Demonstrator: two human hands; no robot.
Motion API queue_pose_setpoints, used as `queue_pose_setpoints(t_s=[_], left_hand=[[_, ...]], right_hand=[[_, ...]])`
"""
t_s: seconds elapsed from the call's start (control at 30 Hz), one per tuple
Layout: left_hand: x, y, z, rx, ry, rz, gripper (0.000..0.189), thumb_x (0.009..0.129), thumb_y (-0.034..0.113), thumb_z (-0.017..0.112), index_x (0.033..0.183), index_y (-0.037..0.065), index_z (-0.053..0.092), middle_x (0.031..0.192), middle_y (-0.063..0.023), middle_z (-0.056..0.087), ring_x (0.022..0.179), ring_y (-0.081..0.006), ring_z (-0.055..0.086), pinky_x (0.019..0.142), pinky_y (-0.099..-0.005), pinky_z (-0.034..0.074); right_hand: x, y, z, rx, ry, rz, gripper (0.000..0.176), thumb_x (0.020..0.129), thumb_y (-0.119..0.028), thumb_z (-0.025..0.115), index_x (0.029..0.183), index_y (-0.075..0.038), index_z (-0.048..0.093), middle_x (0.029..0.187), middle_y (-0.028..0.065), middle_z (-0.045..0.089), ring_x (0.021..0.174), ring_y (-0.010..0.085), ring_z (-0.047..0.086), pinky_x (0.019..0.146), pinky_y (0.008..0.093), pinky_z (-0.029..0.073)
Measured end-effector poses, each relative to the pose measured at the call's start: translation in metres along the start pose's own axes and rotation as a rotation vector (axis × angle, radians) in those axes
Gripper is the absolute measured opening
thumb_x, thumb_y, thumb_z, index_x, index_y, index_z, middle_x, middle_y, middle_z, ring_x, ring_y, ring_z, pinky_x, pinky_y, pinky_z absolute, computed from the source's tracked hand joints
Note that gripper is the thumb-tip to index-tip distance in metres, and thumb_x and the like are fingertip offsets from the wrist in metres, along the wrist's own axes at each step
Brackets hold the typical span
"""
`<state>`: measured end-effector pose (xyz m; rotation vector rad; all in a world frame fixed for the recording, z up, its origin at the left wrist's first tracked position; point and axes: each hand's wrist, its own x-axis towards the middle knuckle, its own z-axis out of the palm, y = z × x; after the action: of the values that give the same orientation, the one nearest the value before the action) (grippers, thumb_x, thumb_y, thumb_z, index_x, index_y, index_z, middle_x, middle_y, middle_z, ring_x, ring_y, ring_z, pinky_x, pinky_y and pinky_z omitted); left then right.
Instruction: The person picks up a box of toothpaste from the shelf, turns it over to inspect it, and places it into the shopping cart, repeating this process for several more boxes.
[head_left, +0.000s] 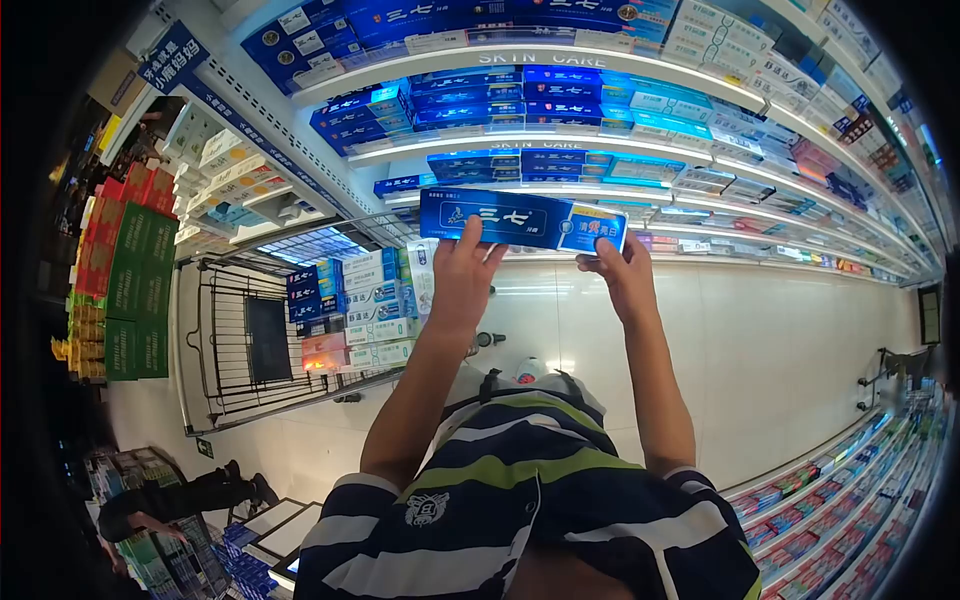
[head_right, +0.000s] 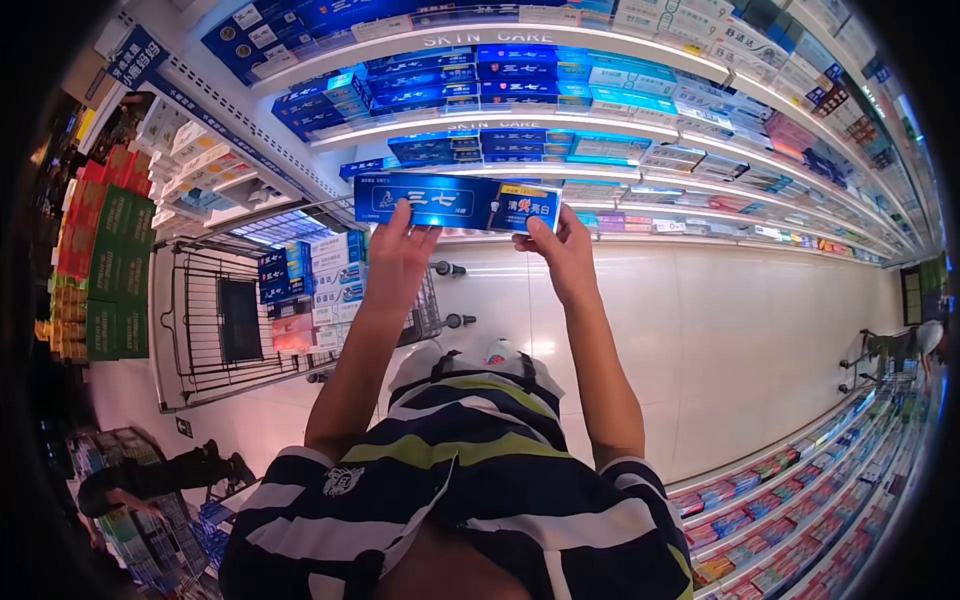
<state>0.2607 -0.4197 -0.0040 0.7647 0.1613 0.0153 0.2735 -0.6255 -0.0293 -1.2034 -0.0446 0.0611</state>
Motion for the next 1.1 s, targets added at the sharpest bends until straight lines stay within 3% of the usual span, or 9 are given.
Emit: queue_pose_setpoints(t_s=[0.2, 0.33, 0.6, 0.83, 0.9, 1.03, 1.1], left_hand=[[-0.006, 0.018, -0.007, 0.087, -0.036, 0.072, 0.026, 0.090, 0.023, 0.052, 0.108, 0.005, 0.050, 0.104, -0.0064, 0.057, 0.099, -0.0145, 0.053, 0.092, -0.0298, 0.040], [-0.008, 0.017, -0.015, 0.095, -0.027, 0.065, 0.027, 0.089, 0.023, 0.053, 0.107, 0.003, 0.049, 0.103, -0.0065, 0.055, 0.099, -0.0156, 0.052, 0.091, -0.0326, 0.039], [-0.010, 0.036, -0.039, 0.264, 0.015, -0.064, 0.038, 0.089, 0.038, 0.049, 0.104, 0.003, 0.053, 0.093, -0.0091, 0.061, 0.087, -0.0181, 0.059, 0.076, -0.0280, 0.046], [-0.004, 0.063, -0.059, 0.261, -0.025, -0.063, 0.038, 0.089, 0.037, 0.050, 0.104, 0.002, 0.054, 0.092, -0.0100, 0.062, 0.080, -0.0178, 0.061, 0.070, -0.0258, 0.048], [-0.002, 0.071, -0.065, 0.268, -0.002, -0.077, 0.036, 0.089, 0.034, 0.051, 0.104, 0.002, 0.054, 0.093, -0.0100, 0.062, 0.080, -0.0179, 0.061, 0.071, -0.0249, 0.048], [0.004, 0.087, -0.079, 0.248, -0.023, -0.111, 0.032, 0.089, 0.031, 0.052, 0.104, 0.002, 0.054, 0.093, -0.0097, 0.062, 0.082, -0.0176, 0.061, 0.072, -0.0239, 0.048], [0.008, 0.092, -0.089, 0.270, -0.077, -0.161, 0.030, 0.090, 0.029, 0.052, 0.105, 0.004, 0.055, 0.094, -0.0076, 0.062, 0.085, -0.0159, 0.059, 0.074, -0.0249, 0.047]], right_hand=[[0.002, -0.017, -0.019, 0.010, 0.048, -0.036, 0.041, 0.083, -0.029, 0.061, 0.105, 0.004, 0.050, 0.087, 0.0118, 0.062, 0.070, 0.0167, 0.062, 0.068, 0.0278, 0.052], [0.001, -0.019, -0.014, 0.012, 0.052, -0.028, 0.041, 0.087, -0.033, 0.055, 0.105, 0.003, 0.051, 0.087, 0.0105, 0.062, 0.070, 0.0161, 0.062, 0.066, 0.0269, 0.052], [0.001, -0.013, -0.006, 0.004, -0.004, 0.033, 0.042, 0.090, -0.036, 0.050, 0.106, 0.003, 0.052, 0.085, 0.0098, 0.061, 0.069, 0.0145, 0.061, 0.061, 0.0245, 0.051], [0.001, -0.016, 0.023, -0.049, 0.030, 0.076, 0.042, 0.089, -0.036, 0.050, 0.105, 0.003, 0.053, 0.079, 0.0060, 0.058, 0.067, 0.0128, 0.058, 0.058, 0.0235, 0.049], [0.002, -0.015, 0.030, -0.086, 0.023, 0.098, 0.033, 0.091, -0.031, 0.049, 0.098, 0.000, 0.052, 0.060, -0.0027, 0.044, 0.061, 0.0130, 0.055, 0.054, 0.0239, 0.044], [0.005, -0.013, 0.041, -0.073, 0.013, 0.113, 0.031, 0.090, -0.030, 0.051, 0.096, 0.000, 0.053, 0.059, -0.0033, 0.041, 0.058, 0.0114, 0.051, 0.051, 0.0228, 0.039], [0.007, -0.011, 0.043, -0.057, 0.007, 0.131, 0.031, 0.089, -0.029, 0.053, 0.098, 0.000, 0.052, 0.063, -0.0012, 0.047, 0.060, 0.0115, 0.052, 0.050, 0.0223, 0.039]])
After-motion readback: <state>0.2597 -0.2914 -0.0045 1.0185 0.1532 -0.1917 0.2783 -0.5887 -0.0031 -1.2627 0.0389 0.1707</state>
